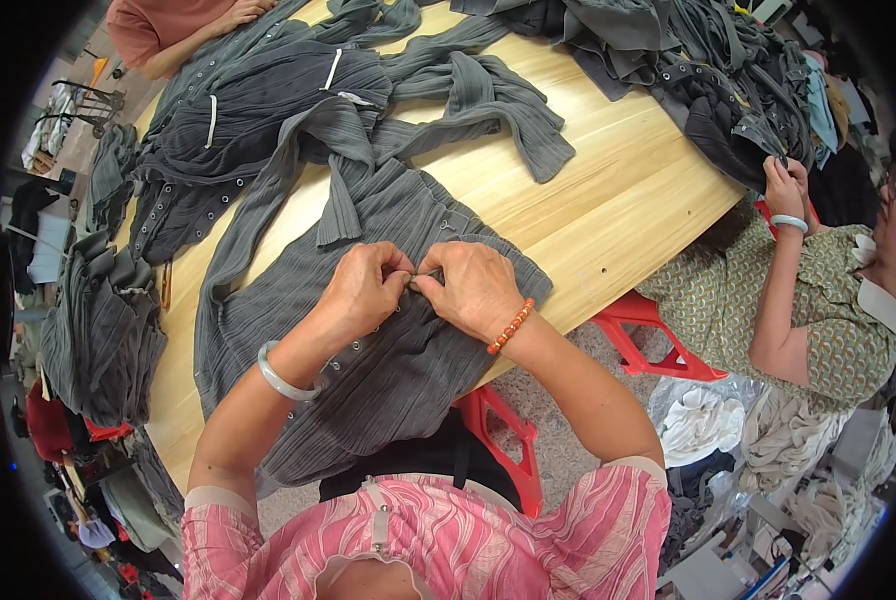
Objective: Fasten the hooks and eyes on a series of grey garments and stack them on a workbench.
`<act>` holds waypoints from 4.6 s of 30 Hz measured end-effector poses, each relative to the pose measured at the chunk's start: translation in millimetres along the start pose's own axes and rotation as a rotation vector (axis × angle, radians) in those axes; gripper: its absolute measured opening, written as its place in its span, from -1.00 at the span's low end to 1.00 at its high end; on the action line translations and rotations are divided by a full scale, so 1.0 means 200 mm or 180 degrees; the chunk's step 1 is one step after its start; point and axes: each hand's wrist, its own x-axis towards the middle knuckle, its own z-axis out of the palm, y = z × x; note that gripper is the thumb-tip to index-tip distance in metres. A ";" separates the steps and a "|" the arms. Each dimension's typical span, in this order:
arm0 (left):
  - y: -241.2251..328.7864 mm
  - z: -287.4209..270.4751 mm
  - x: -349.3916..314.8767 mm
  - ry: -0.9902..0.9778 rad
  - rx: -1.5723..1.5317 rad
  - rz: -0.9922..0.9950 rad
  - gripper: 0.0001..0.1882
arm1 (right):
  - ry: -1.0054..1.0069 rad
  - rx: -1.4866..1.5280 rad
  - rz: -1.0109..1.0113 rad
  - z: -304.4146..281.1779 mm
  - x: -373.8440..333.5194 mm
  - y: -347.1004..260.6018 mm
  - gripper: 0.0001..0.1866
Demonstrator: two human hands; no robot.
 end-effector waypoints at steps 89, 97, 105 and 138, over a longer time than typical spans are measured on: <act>0.02 0.06 0.16 -0.0287 -0.0044 0.0098 -0.80 | -0.0265 0.0936 0.0373 -0.07 0.03 0.11 -0.77; 0.00 0.06 0.10 -0.0284 0.0242 0.0579 -0.84 | -0.0952 0.0750 0.0947 -0.12 0.06 0.07 -0.69; 0.08 0.01 0.15 0.0321 0.0177 0.0747 -0.88 | -0.0115 0.0303 -0.0095 -0.28 -0.01 0.16 -0.81; 0.10 0.15 0.25 0.0290 0.0470 0.0696 -0.93 | -0.1172 0.1128 0.1515 -0.30 0.28 0.17 -0.80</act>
